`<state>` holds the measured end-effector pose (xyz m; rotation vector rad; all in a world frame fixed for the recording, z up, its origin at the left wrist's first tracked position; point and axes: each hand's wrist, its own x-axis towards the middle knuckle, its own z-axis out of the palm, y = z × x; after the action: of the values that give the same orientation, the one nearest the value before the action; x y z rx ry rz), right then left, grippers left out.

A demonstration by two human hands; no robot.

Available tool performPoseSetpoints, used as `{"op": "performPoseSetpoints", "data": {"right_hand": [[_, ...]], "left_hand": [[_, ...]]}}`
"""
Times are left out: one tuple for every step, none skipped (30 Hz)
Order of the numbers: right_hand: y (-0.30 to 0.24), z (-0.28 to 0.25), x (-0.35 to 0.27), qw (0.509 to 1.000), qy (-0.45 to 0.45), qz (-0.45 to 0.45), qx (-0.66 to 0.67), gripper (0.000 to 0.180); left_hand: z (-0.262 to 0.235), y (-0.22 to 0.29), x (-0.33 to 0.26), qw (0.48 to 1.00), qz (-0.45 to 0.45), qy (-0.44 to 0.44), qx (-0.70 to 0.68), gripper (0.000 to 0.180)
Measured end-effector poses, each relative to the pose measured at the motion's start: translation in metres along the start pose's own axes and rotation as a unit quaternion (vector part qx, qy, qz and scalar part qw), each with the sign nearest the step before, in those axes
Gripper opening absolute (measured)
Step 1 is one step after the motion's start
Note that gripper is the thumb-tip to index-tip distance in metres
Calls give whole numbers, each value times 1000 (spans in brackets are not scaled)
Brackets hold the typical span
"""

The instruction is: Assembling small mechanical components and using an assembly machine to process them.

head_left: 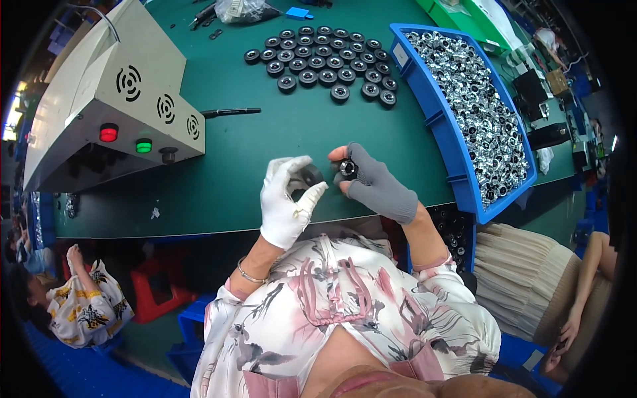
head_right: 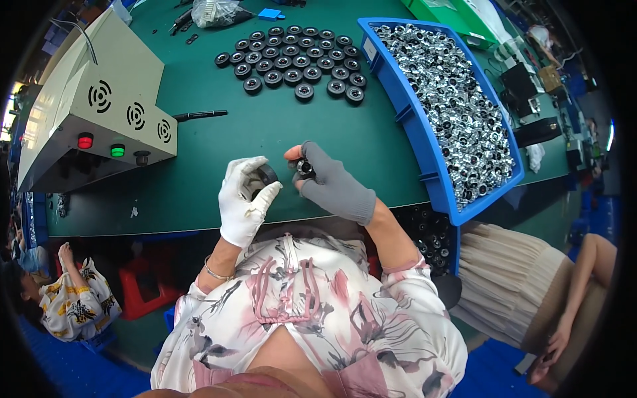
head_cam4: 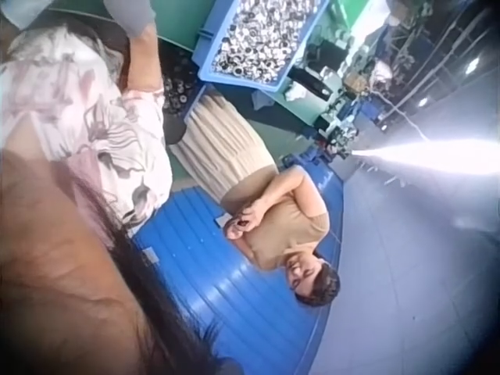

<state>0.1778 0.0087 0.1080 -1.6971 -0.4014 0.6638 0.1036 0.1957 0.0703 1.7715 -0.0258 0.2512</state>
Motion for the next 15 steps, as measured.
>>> {"op": "performPoseSetpoints", "data": {"right_hand": [[0,-1,0,1000,0,12,-12,34],[0,-2,-1,1000,-7,-11,-6,34],[0,-3,-1,999,-8,7,49,36],[1,-4,-2,995,-3,36,95,38],[1,-3,-3,995,-10,24,101,38],[1,-3,-4,994,13,23,107,39],[1,-3,-5,993,38,30,108,40],[1,-2,-7,993,34,22,111,40],[0,-3,-7,994,50,19,94,37],[0,-2,-8,995,68,21,74,35],[-1,-3,-8,995,66,16,77,35],[-1,-3,-9,997,73,-21,1,35],[-2,-4,-9,992,88,-43,-81,34],[-2,-4,-10,992,77,-59,-76,34],[-3,-3,-11,977,99,-101,-161,35]], "left_hand": [[2,-1,1,1000,-11,25,-6,49],[4,-2,2,999,-22,44,-15,45],[4,-3,4,992,-105,49,-44,38],[5,-5,6,992,-102,56,-45,38],[6,-7,8,991,-112,49,-53,39],[6,-9,9,989,-128,36,-61,41],[6,-11,11,990,-124,41,-62,41],[5,-12,13,992,-114,30,-51,39],[5,-13,15,992,-120,13,-38,38],[5,-13,15,994,-103,19,-40,38],[6,-12,15,989,-124,4,-79,39],[8,-12,15,982,-145,-12,-119,40],[11,-10,15,982,-145,-10,-120,40],[14,-9,14,979,-157,-14,-133,38],[17,-7,14,975,-169,-20,-146,35]]}}
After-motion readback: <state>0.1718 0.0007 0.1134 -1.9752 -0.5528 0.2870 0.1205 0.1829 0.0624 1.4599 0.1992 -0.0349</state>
